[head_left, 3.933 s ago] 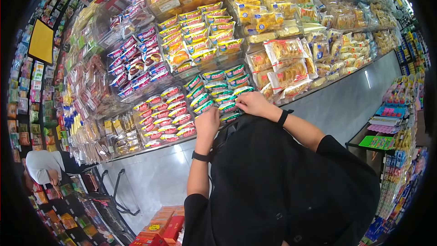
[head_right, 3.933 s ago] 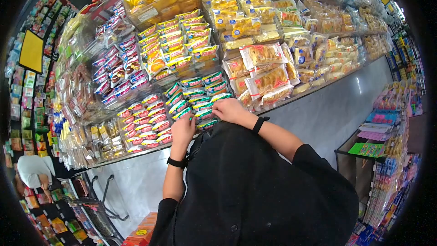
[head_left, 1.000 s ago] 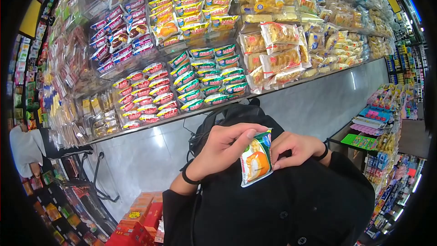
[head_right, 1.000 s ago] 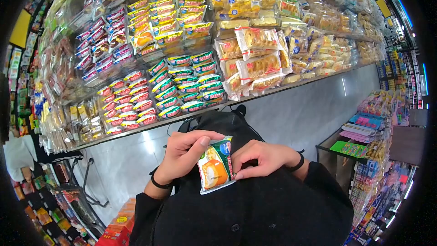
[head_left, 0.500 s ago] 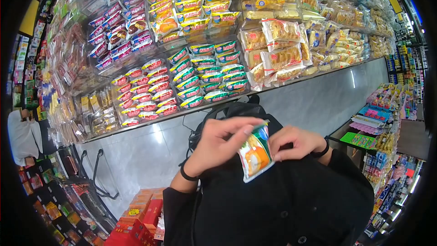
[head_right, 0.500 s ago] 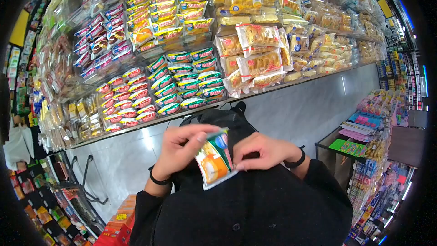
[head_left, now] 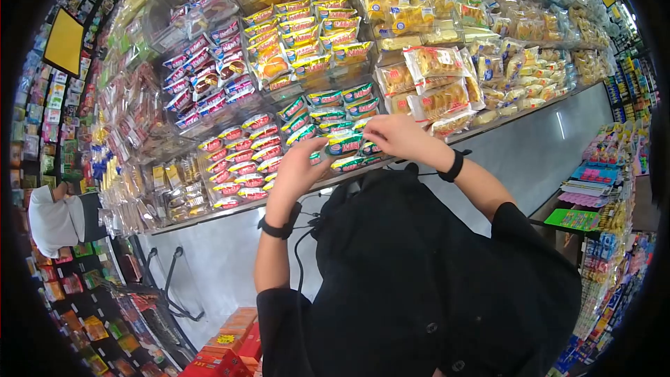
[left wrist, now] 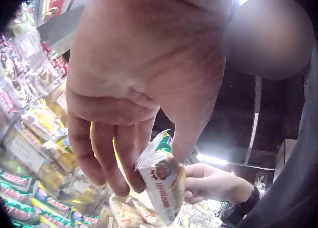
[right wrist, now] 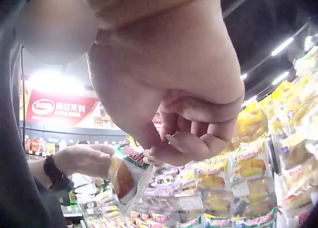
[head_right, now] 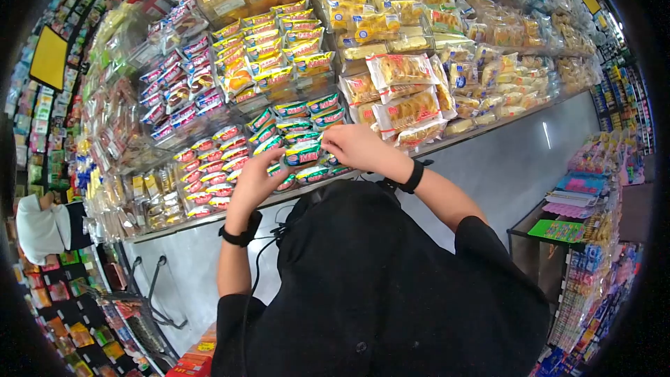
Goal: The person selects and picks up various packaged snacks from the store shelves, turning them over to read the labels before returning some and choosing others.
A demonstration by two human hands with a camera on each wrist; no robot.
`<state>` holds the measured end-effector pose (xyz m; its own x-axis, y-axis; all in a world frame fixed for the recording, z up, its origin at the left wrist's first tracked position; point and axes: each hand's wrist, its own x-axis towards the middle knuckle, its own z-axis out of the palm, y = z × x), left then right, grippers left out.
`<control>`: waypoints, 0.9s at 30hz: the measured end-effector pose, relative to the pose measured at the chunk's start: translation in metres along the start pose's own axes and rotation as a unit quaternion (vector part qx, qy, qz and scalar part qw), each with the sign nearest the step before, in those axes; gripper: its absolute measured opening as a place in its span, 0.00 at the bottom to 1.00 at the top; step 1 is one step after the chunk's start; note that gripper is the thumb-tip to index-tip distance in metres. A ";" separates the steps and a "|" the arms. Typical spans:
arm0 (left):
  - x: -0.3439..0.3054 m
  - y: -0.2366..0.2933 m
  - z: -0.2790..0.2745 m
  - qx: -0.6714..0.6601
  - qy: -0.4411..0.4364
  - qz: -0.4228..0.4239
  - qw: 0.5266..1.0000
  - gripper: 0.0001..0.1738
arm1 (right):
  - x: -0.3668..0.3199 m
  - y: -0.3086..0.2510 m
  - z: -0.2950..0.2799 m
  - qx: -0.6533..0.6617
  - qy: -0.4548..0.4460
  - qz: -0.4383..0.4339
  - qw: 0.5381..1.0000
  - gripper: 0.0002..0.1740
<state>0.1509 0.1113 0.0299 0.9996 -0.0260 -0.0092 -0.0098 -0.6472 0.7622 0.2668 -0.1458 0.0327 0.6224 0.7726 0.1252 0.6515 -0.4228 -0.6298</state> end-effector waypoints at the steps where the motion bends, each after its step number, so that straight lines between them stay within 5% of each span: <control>1: 0.002 -0.012 0.009 0.023 0.011 0.012 1.000 0.23 | 0.002 0.006 0.011 -0.043 -0.003 -0.011 0.999 0.08; 5: 0.009 -0.051 0.042 0.122 0.060 0.078 0.988 0.21 | 0.010 0.028 0.046 -0.130 -0.031 -0.048 0.990 0.11; 15: 0.009 -0.069 0.072 0.149 0.058 0.088 0.983 0.20 | 0.012 0.053 0.081 -0.201 -0.113 -0.010 0.973 0.12; 24: 0.010 -0.071 0.084 0.163 0.069 0.111 0.978 0.12 | 0.002 0.054 0.086 -0.183 -0.078 -0.017 0.980 0.10; 27: 0.014 -0.084 0.096 0.155 0.060 0.092 0.982 0.12 | 0.002 -0.003 0.042 -0.141 -0.048 -0.044 0.988 0.15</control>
<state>0.1630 0.0927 -0.0965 0.9760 -0.0867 0.1999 -0.1791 -0.8417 0.5094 0.2476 -0.1235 0.0030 0.5226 0.8480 0.0882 0.8049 -0.4566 -0.3790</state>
